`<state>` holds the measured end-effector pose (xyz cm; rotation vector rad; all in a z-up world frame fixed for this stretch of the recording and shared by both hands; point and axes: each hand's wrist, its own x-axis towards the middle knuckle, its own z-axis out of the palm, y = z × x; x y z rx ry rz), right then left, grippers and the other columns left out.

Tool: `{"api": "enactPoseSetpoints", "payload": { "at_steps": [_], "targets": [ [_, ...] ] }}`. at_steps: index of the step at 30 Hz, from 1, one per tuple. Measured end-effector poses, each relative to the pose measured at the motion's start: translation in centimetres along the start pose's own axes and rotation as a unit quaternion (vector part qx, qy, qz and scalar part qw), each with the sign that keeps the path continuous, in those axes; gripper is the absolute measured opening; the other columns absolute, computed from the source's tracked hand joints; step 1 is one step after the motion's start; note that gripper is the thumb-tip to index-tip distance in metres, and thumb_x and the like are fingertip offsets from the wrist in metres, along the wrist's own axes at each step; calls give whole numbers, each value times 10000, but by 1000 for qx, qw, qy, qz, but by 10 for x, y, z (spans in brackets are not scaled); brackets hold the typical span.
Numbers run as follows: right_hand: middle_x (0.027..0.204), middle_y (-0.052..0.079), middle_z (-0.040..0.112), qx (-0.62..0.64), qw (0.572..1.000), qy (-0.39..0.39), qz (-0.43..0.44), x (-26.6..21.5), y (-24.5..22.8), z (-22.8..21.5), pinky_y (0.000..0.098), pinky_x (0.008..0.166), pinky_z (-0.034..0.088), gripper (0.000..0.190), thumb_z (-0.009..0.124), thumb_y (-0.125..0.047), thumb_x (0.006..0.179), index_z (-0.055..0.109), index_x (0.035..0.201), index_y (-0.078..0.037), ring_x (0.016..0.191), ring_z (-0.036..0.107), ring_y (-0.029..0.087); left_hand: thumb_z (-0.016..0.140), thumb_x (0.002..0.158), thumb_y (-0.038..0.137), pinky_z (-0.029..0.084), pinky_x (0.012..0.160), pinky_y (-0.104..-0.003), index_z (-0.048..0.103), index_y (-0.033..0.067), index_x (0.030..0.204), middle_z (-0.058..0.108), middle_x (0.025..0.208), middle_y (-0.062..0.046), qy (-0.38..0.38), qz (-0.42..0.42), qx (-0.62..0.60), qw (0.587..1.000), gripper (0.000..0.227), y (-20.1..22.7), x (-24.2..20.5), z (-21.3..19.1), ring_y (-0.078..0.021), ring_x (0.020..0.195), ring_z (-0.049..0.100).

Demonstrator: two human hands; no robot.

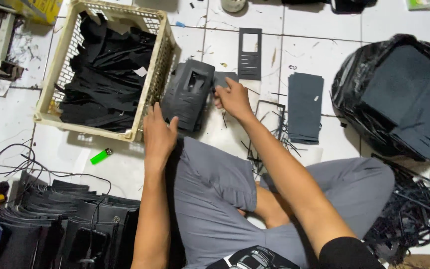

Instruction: The person sits on the floor assembling cut black foam pieces, fitting slotted panels together and threading black rubber bands through the slots to hold the pieces, working on their lap. They set finished assemblies onto a pile beside them and pick up new foam pieces to continue.

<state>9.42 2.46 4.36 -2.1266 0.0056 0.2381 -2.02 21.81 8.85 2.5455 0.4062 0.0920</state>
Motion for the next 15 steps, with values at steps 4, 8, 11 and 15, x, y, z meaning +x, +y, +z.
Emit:
{"api": "enactPoseSetpoints", "payload": {
  "at_steps": [4, 8, 11, 15],
  "targets": [
    [651, 73, 735, 32, 999, -10, 27, 5, 55, 41, 357, 661, 616, 382, 699, -297, 883, 734, 1177, -57, 590, 752, 189, 697, 970, 243, 460, 1037, -585, 542, -98, 1402, 558, 1343, -379, -7, 35, 6, 999, 572, -16, 17, 18, -530, 1239, 560],
    [1025, 129, 723, 74, 990, -62, 106, -24, 53, 53, 395, 875, 556, 526, 694, -409, 890, 672, 1310, -92, 971, 701, 266, 667, 1000, 254, 469, 1017, -588, 558, -91, 1379, 571, 1325, -359, -15, 58, -3, 998, 525, -14, 56, 36, -522, 1229, 561],
    [1403, 237, 608, 130, 978, -70, 145, -31, 38, 61, 481, 1121, 447, 756, 680, -451, 912, 488, 1486, 2, 1332, 567, 375, 638, 1001, 329, 488, 976, -632, 498, -66, 1413, 539, 1361, -334, -37, 22, 28, 999, 588, -45, 92, 77, -533, 1220, 556],
    [1625, 324, 286, 239, 955, -81, 157, -10, 42, 85, 550, 1225, 290, 867, 630, -355, 972, 210, 1624, 33, 1490, 316, 457, 563, 1000, 408, 541, 852, -637, 512, -71, 1379, 614, 1250, -300, -85, -70, 81, 991, 613, -69, 111, 108, -506, 1132, 619]
  ]
}}
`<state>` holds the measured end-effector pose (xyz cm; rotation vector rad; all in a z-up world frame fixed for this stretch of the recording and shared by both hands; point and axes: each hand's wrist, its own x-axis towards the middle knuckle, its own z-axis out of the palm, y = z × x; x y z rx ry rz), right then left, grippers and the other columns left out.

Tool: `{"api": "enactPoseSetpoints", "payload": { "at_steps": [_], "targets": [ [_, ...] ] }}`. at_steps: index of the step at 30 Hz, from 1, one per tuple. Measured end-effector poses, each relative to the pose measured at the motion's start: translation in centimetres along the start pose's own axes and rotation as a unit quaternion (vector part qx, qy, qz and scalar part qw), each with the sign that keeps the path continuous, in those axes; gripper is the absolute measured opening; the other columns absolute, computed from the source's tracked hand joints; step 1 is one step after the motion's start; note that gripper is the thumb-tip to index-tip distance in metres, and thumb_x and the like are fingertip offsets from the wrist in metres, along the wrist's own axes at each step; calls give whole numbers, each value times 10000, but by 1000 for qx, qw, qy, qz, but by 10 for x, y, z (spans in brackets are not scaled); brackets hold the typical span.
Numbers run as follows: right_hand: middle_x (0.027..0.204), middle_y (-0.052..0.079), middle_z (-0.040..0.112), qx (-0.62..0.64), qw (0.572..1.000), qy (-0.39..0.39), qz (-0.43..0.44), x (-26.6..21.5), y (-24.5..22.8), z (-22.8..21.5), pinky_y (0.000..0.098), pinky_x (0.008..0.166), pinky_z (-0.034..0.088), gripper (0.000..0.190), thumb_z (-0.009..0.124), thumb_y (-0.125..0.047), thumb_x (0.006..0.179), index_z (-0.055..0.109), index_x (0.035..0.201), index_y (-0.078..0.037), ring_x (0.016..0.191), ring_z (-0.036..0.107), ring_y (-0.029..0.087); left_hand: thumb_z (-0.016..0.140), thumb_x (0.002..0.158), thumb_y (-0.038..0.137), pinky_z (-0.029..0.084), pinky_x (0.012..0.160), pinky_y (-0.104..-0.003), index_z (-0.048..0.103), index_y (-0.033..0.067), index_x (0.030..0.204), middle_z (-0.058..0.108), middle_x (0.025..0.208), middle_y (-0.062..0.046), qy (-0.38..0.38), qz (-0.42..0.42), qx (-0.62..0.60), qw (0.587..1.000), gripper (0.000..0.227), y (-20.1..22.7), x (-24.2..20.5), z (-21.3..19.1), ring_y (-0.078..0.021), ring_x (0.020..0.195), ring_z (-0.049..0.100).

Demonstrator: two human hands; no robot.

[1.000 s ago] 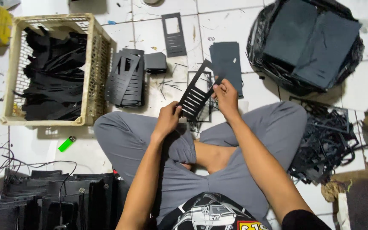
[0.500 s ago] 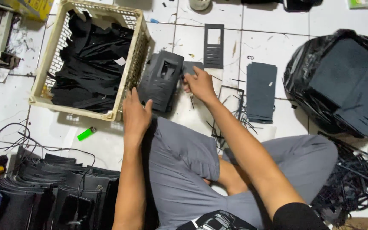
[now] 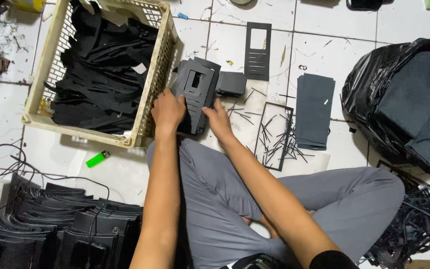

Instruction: The person sits on the floor assembling cut black foam pieces, fitting slotted panels together and threading black rubber bands through the slots to hold the pieces, working on their lap. They set finished assemblies onto a pile beside them and pick up new foam pieces to continue.

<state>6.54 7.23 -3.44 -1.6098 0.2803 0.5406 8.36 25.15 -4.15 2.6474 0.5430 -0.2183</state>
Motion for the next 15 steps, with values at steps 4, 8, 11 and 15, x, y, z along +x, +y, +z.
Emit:
{"api": "enactPoseSetpoints", "payload": {
  "at_steps": [4, 8, 11, 15],
  "targets": [
    [1634, 295, 290, -48, 999, -23, -10, -22, -42, 13, 547, 1228, 314, 823, 630, -343, 944, 269, 1619, -41, 1455, 357, 480, 549, 1016, 328, 564, 789, -600, 618, -50, 1293, 675, 1150, -258, 51, -4, 8, 999, 473, 24, -23, -30, -469, 1046, 676],
    [1690, 305, 52, -137, 987, -56, -58, -12, -31, 16, 591, 1259, 152, 826, 570, -311, 1000, 163, 1631, 34, 1549, 102, 483, 505, 1028, 276, 572, 758, -609, 682, -18, 1261, 710, 1070, -272, 48, -10, -57, 997, 415, 26, -35, -35, -483, 982, 704],
    [1686, 321, 11, -151, 984, -61, -73, -4, -25, 19, 591, 1268, 106, 883, 559, -366, 1007, 95, 1632, 51, 1560, 39, 479, 477, 1024, 240, 550, 782, -651, 645, -55, 1289, 694, 1064, -344, 36, -14, -90, 995, 431, 34, -38, -43, -550, 981, 683],
    [1685, 331, -21, -122, 983, -65, -120, -9, -30, 25, 612, 1258, 99, 920, 568, -392, 1026, 12, 1653, -12, 1557, 5, 493, 458, 1028, 222, 552, 800, -653, 630, -71, 1300, 691, 1048, -367, 20, -14, -109, 994, 435, 17, -28, -20, -578, 978, 673]
  ]
}}
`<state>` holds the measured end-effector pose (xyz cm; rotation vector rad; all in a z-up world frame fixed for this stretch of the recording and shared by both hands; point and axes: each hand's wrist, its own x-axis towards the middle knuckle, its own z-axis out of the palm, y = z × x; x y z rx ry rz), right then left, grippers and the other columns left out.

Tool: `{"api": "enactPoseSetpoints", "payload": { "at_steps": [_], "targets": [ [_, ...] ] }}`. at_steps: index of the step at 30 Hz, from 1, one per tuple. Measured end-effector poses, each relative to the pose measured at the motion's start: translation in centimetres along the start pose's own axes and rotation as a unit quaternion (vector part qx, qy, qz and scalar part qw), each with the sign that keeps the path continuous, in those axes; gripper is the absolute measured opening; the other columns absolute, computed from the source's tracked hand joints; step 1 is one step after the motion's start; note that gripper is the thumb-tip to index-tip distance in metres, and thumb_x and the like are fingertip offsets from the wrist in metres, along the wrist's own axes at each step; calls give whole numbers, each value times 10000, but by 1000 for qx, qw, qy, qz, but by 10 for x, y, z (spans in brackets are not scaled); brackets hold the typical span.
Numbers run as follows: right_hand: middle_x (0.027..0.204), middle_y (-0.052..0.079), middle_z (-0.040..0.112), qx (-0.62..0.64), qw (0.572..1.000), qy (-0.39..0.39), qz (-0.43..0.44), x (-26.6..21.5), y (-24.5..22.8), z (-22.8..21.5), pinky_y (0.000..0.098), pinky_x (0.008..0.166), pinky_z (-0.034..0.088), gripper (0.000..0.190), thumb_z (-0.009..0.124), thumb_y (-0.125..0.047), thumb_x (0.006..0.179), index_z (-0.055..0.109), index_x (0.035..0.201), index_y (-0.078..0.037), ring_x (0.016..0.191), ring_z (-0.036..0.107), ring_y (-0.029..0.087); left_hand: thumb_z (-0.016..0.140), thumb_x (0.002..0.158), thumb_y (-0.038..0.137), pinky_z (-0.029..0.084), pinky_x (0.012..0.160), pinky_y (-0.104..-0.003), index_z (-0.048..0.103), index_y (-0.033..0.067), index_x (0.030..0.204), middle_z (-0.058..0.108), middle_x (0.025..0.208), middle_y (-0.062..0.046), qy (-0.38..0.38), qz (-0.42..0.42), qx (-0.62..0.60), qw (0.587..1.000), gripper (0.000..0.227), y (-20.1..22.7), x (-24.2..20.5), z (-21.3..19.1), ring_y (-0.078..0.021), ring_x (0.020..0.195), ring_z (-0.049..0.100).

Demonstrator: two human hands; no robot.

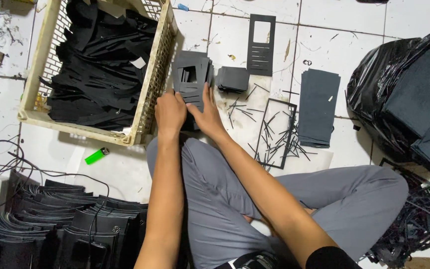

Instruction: The person sits on the floor assembling cut black foam pieces, fitting slotted panels together and threading black rubber bands through the slots to hold the pieces, working on their lap. They set finished assemblies onto a pile beside them and pick up new foam pieces to continue.

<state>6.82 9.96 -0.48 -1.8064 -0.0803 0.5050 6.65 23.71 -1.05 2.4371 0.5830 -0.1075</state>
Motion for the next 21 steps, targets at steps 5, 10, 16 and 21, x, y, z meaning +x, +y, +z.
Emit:
{"api": "enactPoseSetpoints", "payload": {
  "at_steps": [5, 10, 16, 21],
  "targets": [
    [1680, 327, 53, -29, 998, 13, 46, -7, 2, -7, 580, 1273, 146, 942, 571, -422, 999, 25, 1645, -9, 1559, 99, 472, 450, 1021, 173, 527, 839, -692, 559, -80, 1366, 652, 1117, -419, -6, 0, -24, 1000, 442, 40, -25, -40, -615, 1045, 637],
    [1434, 312, 548, 4, 999, 41, -13, -49, 50, -50, 494, 1103, 477, 637, 733, -294, 945, 523, 1477, -13, 1331, 533, 462, 531, 1011, 121, 576, 806, -611, 596, -90, 1322, 685, 1103, -353, 44, 68, -32, 996, 381, 42, -37, -43, -514, 1016, 694],
    [1118, 107, 782, -157, 987, -2, 14, -122, 72, -169, 444, 946, 572, 360, 688, -288, 930, 744, 1266, -173, 1108, 718, 316, 573, 1006, -32, 580, 812, -481, 696, -42, 1138, 704, 968, -215, 144, 277, -80, 947, 181, 73, -72, -34, -393, 920, 708],
    [1016, 175, 776, -239, 961, 117, 75, -162, 96, -255, 493, 897, 560, 314, 654, -256, 946, 762, 1210, -125, 1021, 720, 394, 651, 941, -18, 587, 713, -410, 743, 47, 1072, 753, 943, -179, 75, 309, -179, 931, 173, 115, -110, 27, -363, 843, 735]
  ]
}}
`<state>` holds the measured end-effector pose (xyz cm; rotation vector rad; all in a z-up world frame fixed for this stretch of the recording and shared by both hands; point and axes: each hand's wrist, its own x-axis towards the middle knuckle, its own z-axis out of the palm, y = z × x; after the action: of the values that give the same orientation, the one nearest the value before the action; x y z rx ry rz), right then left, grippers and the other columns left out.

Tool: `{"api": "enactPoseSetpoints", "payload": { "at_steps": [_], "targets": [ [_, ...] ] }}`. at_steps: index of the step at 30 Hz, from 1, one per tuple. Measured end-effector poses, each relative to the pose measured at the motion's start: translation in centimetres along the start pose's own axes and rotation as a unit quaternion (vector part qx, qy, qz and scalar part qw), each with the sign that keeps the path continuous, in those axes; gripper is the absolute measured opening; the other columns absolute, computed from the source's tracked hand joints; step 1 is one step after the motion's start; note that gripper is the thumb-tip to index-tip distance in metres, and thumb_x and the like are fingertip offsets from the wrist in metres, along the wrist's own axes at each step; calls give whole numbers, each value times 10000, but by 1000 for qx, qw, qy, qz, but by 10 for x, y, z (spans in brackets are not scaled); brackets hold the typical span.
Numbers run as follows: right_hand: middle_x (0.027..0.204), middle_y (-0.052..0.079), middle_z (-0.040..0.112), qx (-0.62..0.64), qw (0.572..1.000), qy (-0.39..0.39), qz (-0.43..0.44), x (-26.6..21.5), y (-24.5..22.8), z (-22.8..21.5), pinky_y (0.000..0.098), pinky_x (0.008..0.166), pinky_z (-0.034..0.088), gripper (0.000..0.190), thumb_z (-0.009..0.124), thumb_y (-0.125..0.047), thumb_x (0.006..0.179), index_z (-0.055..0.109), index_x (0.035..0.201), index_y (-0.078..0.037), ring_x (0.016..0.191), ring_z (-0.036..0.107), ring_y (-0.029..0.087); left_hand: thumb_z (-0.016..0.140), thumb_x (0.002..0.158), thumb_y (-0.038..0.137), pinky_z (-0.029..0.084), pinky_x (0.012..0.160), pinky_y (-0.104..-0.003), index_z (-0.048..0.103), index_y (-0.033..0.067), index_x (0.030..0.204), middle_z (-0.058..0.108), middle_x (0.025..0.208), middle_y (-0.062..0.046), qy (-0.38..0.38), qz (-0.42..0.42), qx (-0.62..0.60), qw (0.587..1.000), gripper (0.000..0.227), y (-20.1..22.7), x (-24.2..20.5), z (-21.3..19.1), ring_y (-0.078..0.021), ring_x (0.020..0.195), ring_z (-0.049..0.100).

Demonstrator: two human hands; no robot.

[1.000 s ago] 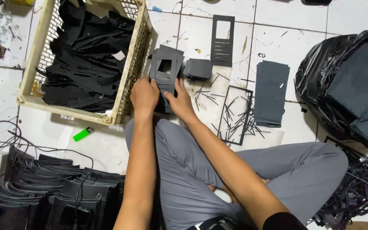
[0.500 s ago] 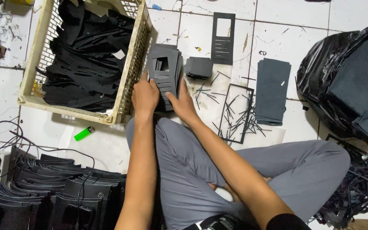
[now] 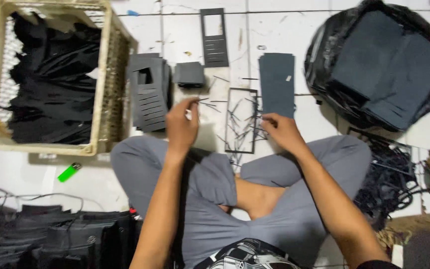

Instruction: The person sits on the floor assembling cut black foam pieces, fitting slotted panels together and threading black rubber bands through the slots to hold the pieces, working on their lap. They set finished assemblies onto a pile beside them and pick up new foam pieces to continue.

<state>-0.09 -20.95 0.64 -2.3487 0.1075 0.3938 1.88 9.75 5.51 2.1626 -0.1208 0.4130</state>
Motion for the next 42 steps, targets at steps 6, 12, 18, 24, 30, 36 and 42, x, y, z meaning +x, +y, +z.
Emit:
{"api": "enactPoseSetpoints", "payload": {
  "at_steps": [6, 12, 18, 24, 30, 36, 42],
  "targets": [
    [1034, 203, 725, 57, 977, 197, 49, 21, 104, 9, 435, 907, 559, 300, 679, -237, 915, 762, 1144, -63, 1023, 701, 385, 660, 938, 107, 619, 741, -387, 733, 109, 1185, 770, 1032, -139, -199, -126, -183, 954, 258, 9, -39, 138, -318, 930, 755],
    [1118, 149, 717, 65, 972, 165, 152, 36, 103, 6, 453, 949, 535, 347, 623, -242, 918, 732, 1210, -89, 1100, 686, 336, 644, 923, 110, 551, 954, -514, 590, 48, 1410, 718, 1198, -243, -347, -67, -117, 928, 495, 22, -39, 148, -437, 1125, 685],
    [1135, 105, 687, 77, 966, 153, 192, 40, 95, 3, 447, 944, 528, 333, 611, -229, 935, 709, 1230, -109, 1122, 671, 310, 651, 939, 176, 520, 1001, -475, 642, 73, 1344, 724, 1122, -204, -361, -45, -59, 930, 418, 9, -44, 154, -392, 1130, 680],
    [1142, 154, 598, 30, 973, 182, 137, 10, 14, -28, 435, 899, 512, 277, 582, -146, 992, 676, 1229, -37, 1087, 633, 329, 650, 903, 109, 554, 892, -444, 701, 60, 1159, 705, 990, -151, -188, -43, 86, 977, 266, 14, -38, 137, -348, 1025, 680],
    [1016, 217, 731, 6, 994, 16, 106, 7, 16, 44, 511, 866, 579, 326, 649, -217, 933, 726, 1171, -7, 1023, 718, 420, 621, 913, 128, 567, 828, -577, 639, -50, 1208, 677, 992, -255, -203, -134, 86, 966, 345, -18, -42, 140, -481, 981, 683],
    [934, 130, 778, 28, 997, -20, 75, 7, 9, 66, 524, 877, 572, 302, 665, -266, 847, 752, 1091, -112, 1020, 725, 395, 655, 909, 187, 593, 853, -518, 712, 70, 1182, 746, 1014, -202, -249, -216, -49, 943, 302, -39, -56, 163, -421, 997, 729],
    [949, 184, 756, 41, 998, 53, -16, 3, 15, 63, 547, 900, 551, 158, 681, -194, 846, 765, 960, -122, 984, 706, 459, 631, 923, 156, 599, 833, -481, 725, 95, 1172, 757, 1015, -191, -205, -215, -82, 951, 273, -16, -49, 143, -388, 963, 747]
  ]
}}
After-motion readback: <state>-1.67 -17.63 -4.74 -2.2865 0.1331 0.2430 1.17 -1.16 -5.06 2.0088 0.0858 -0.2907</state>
